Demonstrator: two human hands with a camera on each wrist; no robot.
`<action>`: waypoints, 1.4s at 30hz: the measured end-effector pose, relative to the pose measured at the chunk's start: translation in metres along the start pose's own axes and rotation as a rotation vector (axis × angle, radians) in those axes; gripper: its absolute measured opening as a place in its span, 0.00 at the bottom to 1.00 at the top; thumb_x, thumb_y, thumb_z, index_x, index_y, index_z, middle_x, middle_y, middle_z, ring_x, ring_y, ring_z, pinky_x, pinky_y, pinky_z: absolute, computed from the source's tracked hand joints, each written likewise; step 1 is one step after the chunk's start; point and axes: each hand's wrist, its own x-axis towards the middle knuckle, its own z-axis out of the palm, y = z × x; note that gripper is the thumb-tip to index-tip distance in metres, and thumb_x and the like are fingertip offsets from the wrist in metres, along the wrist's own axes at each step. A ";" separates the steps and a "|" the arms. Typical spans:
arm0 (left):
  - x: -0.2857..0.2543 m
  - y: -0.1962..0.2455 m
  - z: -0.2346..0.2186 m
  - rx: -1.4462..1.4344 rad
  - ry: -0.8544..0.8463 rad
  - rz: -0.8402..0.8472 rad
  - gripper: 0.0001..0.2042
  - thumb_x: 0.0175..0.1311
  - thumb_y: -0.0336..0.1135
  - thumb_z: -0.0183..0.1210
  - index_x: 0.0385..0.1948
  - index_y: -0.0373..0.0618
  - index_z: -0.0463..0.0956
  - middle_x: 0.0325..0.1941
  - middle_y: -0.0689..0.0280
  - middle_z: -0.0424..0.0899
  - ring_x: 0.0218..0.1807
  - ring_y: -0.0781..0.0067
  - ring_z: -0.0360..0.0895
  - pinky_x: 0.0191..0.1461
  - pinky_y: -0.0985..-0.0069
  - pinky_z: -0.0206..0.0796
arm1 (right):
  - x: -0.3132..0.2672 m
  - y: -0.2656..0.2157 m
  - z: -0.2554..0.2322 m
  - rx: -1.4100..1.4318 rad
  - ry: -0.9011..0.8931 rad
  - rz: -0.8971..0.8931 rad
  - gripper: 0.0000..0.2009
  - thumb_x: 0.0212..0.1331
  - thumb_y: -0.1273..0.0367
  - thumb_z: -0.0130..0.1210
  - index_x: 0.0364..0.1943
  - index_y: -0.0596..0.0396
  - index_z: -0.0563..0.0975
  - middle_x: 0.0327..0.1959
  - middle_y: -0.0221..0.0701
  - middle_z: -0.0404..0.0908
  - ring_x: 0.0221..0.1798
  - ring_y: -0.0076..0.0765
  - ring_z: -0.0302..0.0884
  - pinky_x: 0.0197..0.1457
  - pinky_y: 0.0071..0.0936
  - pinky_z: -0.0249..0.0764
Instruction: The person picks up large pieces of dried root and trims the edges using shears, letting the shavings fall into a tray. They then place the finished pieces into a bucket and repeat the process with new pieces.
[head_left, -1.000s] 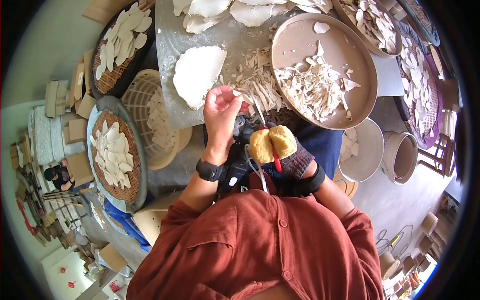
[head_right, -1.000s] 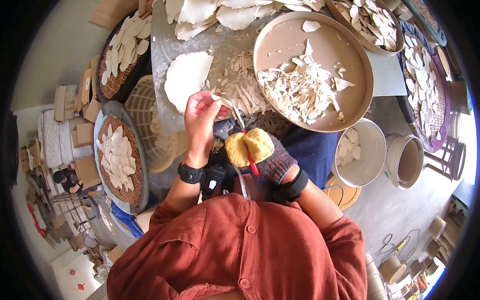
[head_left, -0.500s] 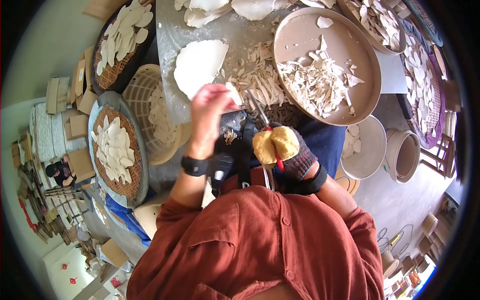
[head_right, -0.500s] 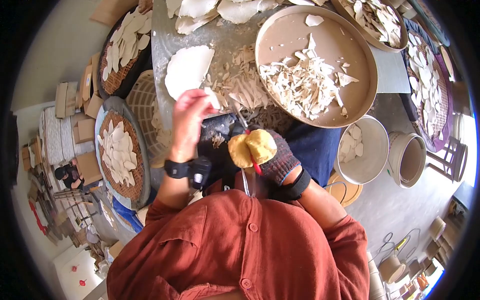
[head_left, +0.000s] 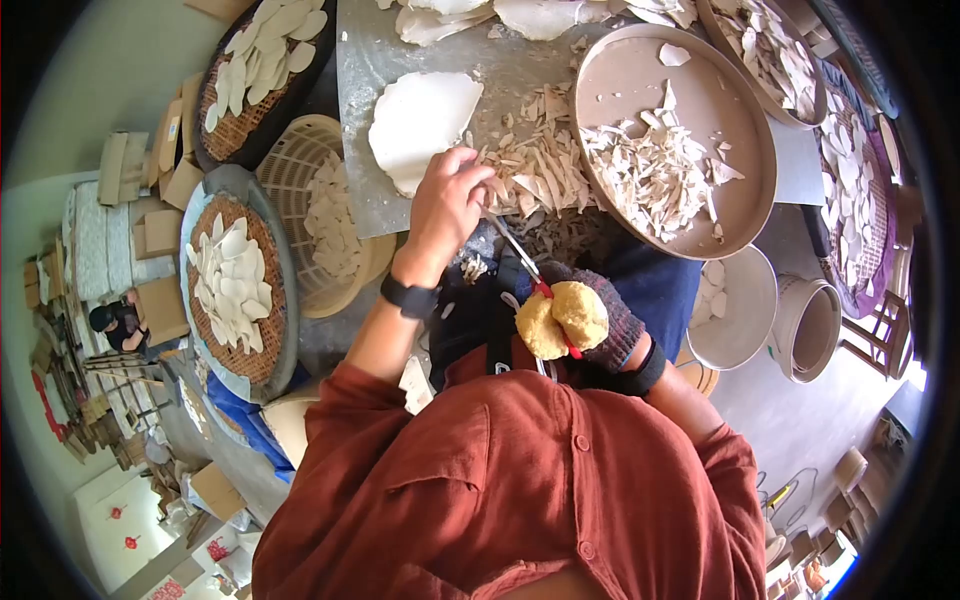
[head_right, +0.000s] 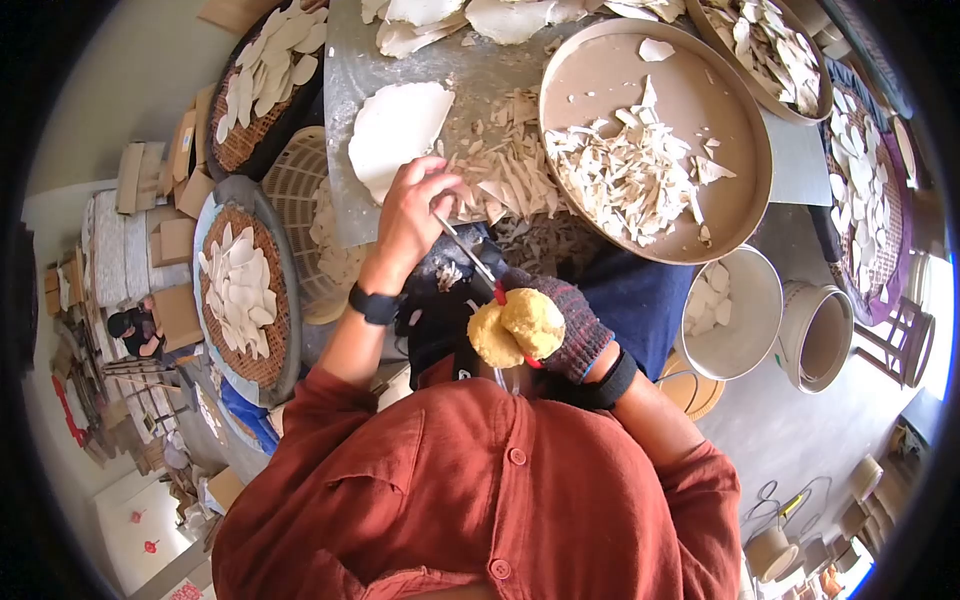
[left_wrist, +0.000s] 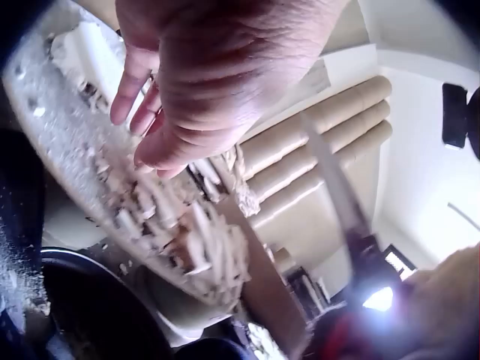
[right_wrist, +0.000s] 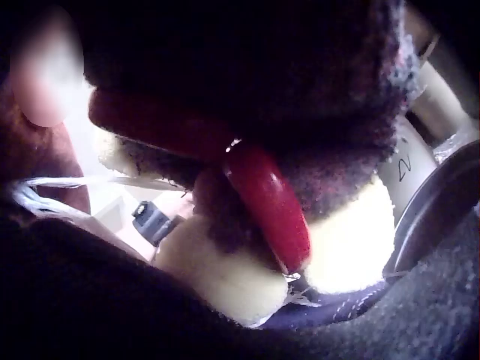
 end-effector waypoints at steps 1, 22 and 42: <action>0.002 -0.002 0.006 0.041 0.041 0.017 0.10 0.49 0.23 0.58 0.36 0.41 0.78 0.40 0.62 0.78 0.45 0.59 0.74 0.49 0.72 0.67 | -0.004 0.006 0.001 0.073 0.032 0.009 0.23 0.38 0.59 0.63 0.40 0.51 0.72 0.27 0.41 0.77 0.33 0.53 0.75 0.35 0.38 0.72; -0.005 0.051 0.010 -1.300 0.101 -0.698 0.09 0.60 0.27 0.56 0.42 0.38 0.72 0.35 0.61 0.80 0.33 0.73 0.78 0.41 0.77 0.72 | 0.024 0.039 0.010 0.139 0.174 -0.248 0.21 0.38 0.64 0.64 0.40 0.54 0.77 0.37 0.36 0.80 0.42 0.44 0.76 0.43 0.34 0.71; 0.003 0.035 0.010 -1.235 0.125 -0.738 0.06 0.59 0.27 0.57 0.36 0.38 0.74 0.31 0.63 0.81 0.31 0.74 0.79 0.39 0.78 0.74 | 0.016 0.030 -0.003 0.230 -0.049 0.056 0.14 0.53 0.74 0.55 0.45 0.54 0.73 0.42 0.30 0.78 0.48 0.31 0.75 0.56 0.28 0.70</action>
